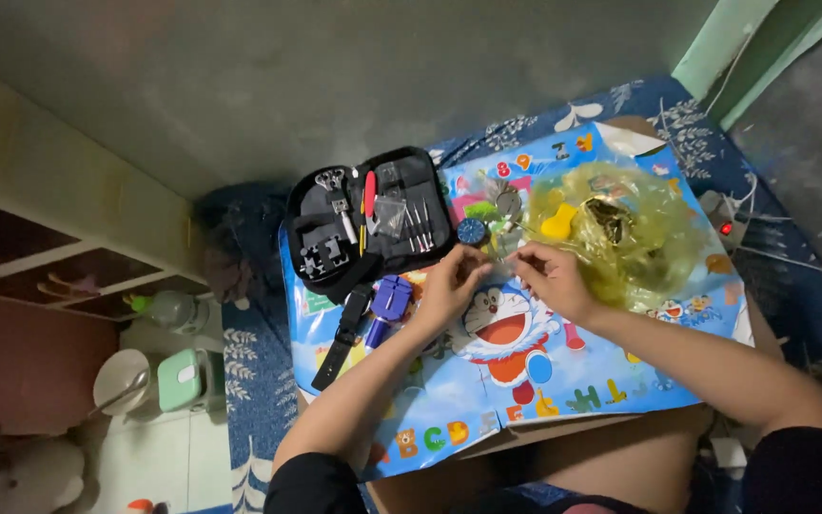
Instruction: A person is cleaning and maintaining a wristwatch using various tools from a watch repair kit.
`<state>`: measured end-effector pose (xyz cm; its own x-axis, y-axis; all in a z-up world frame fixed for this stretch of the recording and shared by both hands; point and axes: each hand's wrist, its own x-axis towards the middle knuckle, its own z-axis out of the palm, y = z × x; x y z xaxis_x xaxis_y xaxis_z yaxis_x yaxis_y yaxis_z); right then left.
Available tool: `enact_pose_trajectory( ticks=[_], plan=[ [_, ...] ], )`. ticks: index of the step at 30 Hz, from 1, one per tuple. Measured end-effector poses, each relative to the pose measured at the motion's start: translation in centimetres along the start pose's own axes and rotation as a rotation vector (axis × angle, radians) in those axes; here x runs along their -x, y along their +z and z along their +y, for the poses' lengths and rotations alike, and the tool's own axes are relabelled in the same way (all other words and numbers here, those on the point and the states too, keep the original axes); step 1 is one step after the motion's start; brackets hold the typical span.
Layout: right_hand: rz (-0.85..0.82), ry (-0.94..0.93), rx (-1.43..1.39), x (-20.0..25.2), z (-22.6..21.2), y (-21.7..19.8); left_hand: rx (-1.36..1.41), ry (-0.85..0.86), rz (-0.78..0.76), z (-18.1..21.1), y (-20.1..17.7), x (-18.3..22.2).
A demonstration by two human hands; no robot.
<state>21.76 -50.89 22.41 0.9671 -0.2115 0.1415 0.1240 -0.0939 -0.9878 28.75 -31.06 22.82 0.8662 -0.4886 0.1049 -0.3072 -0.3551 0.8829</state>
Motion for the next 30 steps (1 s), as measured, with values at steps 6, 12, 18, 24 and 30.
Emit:
enact_pose_trajectory(
  ticks=[6,12,18,24,30],
  plan=[
    [-0.022,0.025,0.072,-0.3,0.6,0.2,0.044,0.022,0.019,-0.4,0.6,0.1],
    [-0.046,-0.107,0.196,0.2,-1.4,0.7,-0.103,0.009,0.012,-1.7,0.8,0.1],
    [-0.078,-0.189,0.311,0.2,-1.7,0.8,-0.109,0.069,-0.016,0.2,0.1,0.4],
    [-0.009,-0.17,0.17,-0.1,-0.8,0.3,-0.16,0.132,0.051,-1.7,1.3,0.1],
    [-0.057,-0.198,0.255,-0.2,-2.8,0.4,-0.489,0.312,0.092,-1.1,1.8,1.3]
  ],
)
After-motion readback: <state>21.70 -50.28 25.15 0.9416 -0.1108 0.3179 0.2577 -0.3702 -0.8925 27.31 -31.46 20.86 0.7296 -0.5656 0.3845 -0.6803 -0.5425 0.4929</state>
